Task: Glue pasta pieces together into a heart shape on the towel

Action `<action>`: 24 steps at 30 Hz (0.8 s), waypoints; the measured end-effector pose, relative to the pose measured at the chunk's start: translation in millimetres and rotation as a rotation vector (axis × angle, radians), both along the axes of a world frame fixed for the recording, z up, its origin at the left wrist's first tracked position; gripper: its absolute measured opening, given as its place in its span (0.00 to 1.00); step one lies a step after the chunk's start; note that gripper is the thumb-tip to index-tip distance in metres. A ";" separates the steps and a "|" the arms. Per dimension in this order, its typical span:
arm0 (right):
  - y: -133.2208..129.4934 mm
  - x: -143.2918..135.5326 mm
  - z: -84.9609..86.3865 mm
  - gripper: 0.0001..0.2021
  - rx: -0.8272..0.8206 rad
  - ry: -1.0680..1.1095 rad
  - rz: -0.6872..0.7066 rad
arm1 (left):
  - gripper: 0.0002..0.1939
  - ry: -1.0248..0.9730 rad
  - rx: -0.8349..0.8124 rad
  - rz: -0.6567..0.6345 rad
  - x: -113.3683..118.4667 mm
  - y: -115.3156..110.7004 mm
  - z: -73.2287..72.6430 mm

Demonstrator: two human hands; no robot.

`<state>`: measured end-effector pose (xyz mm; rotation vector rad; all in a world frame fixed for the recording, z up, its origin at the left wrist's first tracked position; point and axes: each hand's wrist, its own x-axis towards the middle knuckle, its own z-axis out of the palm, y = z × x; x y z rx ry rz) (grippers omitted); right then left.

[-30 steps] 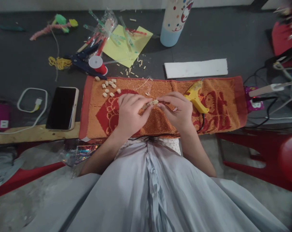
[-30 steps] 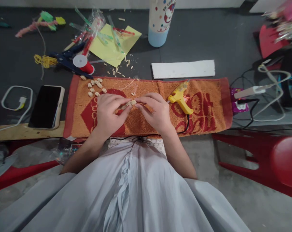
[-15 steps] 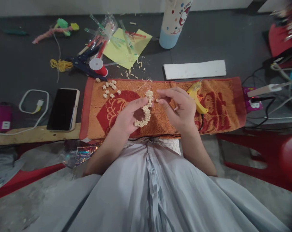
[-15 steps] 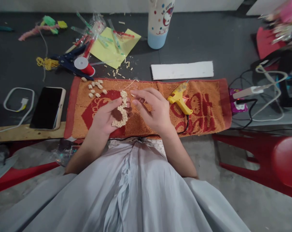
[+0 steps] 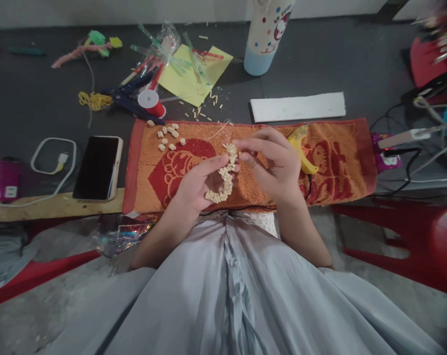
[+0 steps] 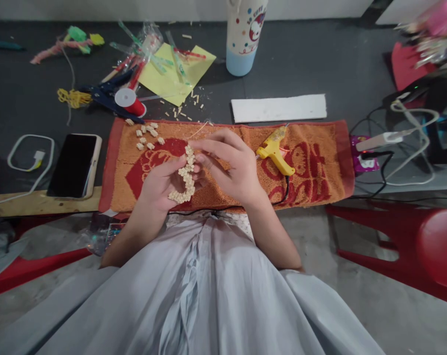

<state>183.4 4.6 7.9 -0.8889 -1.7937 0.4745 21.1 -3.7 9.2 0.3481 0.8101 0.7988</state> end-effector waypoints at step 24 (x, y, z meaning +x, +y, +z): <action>-9.1 5.4 -10.5 0.04 0.059 0.031 -0.053 | 0.09 1.578 1.606 0.155 -17.5 -19.0 7.0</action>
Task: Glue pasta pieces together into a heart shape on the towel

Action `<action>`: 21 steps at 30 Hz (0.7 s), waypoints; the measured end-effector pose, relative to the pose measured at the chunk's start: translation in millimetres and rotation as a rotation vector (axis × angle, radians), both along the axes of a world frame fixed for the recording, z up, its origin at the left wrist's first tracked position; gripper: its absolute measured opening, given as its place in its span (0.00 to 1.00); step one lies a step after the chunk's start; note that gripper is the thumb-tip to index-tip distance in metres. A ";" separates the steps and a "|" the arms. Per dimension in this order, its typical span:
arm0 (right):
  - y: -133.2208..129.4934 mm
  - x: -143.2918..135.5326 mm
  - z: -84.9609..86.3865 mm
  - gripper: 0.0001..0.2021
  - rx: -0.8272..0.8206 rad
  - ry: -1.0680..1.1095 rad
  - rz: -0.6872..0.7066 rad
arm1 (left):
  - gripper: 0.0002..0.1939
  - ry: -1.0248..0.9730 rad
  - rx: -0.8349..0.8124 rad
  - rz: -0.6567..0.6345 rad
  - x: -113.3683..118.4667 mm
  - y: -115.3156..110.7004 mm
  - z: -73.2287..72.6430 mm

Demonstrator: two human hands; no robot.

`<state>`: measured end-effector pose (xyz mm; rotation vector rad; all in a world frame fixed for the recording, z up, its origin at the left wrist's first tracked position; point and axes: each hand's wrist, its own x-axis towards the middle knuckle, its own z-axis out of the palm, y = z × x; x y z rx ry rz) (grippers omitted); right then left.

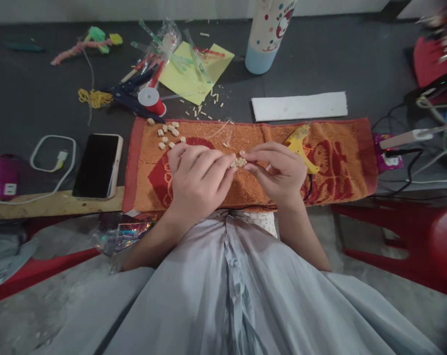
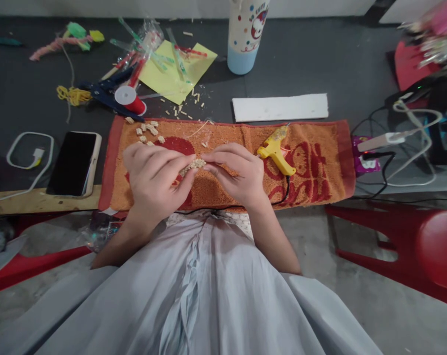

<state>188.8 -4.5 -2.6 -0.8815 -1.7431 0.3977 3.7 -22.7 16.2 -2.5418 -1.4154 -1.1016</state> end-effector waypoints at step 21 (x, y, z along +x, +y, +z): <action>-1.3 -3.8 -9.7 0.11 -0.023 -0.026 -0.094 | 0.08 0.016 -0.025 -0.009 1.4 -1.2 2.1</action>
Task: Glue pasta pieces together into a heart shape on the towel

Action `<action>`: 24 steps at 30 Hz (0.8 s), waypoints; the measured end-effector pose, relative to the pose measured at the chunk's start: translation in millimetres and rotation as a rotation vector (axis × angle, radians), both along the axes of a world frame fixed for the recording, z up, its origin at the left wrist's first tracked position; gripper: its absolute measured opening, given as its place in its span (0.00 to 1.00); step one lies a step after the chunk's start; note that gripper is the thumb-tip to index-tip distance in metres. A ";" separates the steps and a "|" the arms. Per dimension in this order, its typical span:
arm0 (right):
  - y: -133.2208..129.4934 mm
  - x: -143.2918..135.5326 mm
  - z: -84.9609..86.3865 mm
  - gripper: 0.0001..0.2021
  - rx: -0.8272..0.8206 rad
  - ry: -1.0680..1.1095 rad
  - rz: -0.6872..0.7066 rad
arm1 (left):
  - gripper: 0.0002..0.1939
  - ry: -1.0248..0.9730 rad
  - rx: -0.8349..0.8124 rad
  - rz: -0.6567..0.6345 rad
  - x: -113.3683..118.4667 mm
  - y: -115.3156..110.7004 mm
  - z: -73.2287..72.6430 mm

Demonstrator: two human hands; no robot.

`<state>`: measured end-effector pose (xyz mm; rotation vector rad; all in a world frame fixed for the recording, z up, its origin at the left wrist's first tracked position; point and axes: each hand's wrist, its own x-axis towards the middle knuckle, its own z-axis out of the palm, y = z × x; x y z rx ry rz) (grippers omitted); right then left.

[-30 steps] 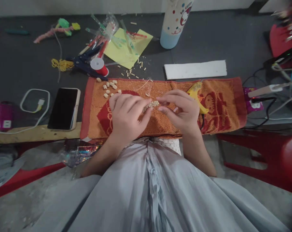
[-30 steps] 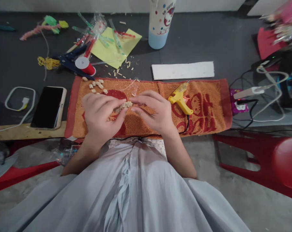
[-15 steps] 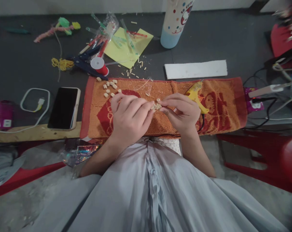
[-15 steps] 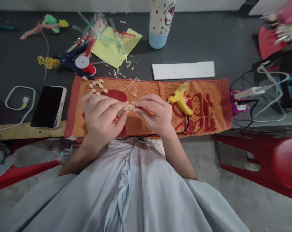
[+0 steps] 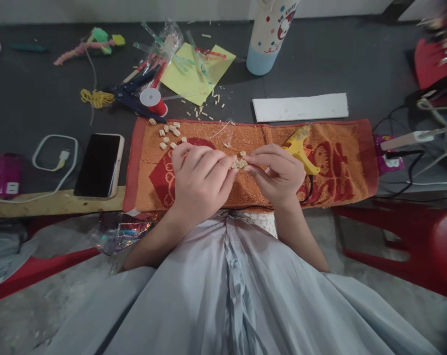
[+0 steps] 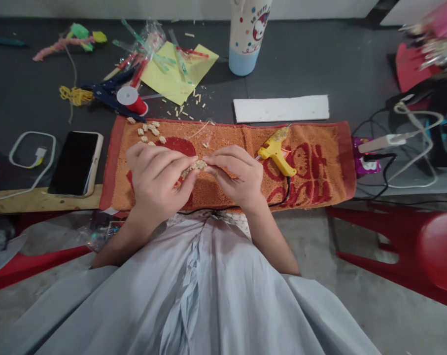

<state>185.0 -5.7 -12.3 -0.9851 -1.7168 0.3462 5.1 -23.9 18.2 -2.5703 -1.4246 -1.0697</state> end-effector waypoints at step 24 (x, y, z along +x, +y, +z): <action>2.6 3.1 1.4 0.11 -0.001 0.015 0.068 | 0.09 -0.072 -0.029 0.024 -1.1 -1.8 1.8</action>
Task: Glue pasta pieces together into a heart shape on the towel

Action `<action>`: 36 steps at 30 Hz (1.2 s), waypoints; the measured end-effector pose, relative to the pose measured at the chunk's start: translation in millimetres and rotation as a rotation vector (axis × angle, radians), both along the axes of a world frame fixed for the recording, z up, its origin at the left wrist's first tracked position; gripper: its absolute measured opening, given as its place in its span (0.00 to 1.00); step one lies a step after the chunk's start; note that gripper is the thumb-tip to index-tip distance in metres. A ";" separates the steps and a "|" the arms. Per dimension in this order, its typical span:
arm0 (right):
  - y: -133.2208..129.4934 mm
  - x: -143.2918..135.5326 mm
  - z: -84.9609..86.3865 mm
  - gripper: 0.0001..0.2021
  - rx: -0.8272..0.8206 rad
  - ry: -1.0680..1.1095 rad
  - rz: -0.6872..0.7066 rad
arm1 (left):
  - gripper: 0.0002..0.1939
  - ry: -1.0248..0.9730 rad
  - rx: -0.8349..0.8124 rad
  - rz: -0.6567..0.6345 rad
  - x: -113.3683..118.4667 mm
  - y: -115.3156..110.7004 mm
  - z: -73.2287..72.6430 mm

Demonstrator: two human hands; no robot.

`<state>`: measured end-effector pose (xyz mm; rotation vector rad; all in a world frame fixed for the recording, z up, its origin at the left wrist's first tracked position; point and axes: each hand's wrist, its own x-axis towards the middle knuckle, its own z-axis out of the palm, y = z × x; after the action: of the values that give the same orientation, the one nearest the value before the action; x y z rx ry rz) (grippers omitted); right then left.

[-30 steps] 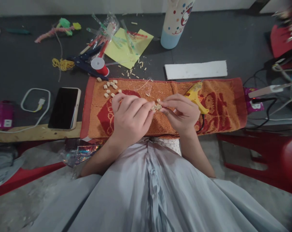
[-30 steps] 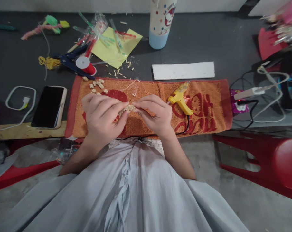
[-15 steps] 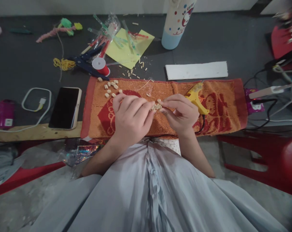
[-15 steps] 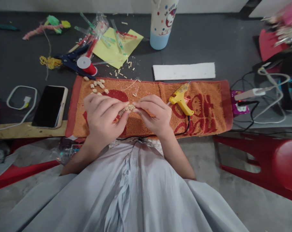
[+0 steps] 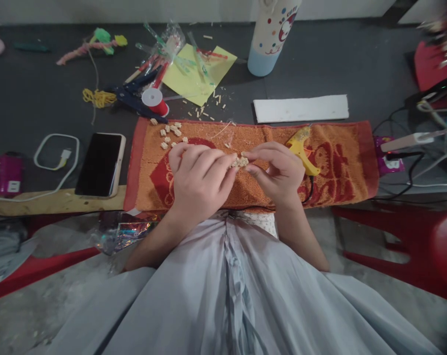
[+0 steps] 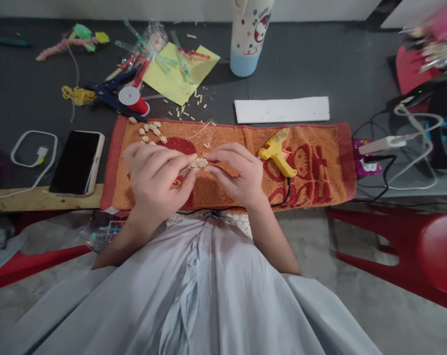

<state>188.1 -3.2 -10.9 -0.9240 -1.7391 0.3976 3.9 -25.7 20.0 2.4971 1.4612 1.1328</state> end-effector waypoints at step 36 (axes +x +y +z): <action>17.4 0.3 -84.5 0.08 -0.081 -0.416 -0.160 | 0.10 0.180 -0.166 -0.074 0.8 48.3 -89.2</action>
<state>188.5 14.2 -95.3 -1.2631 -2.0139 0.1786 4.7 22.6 -69.2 2.5675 1.4223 0.7589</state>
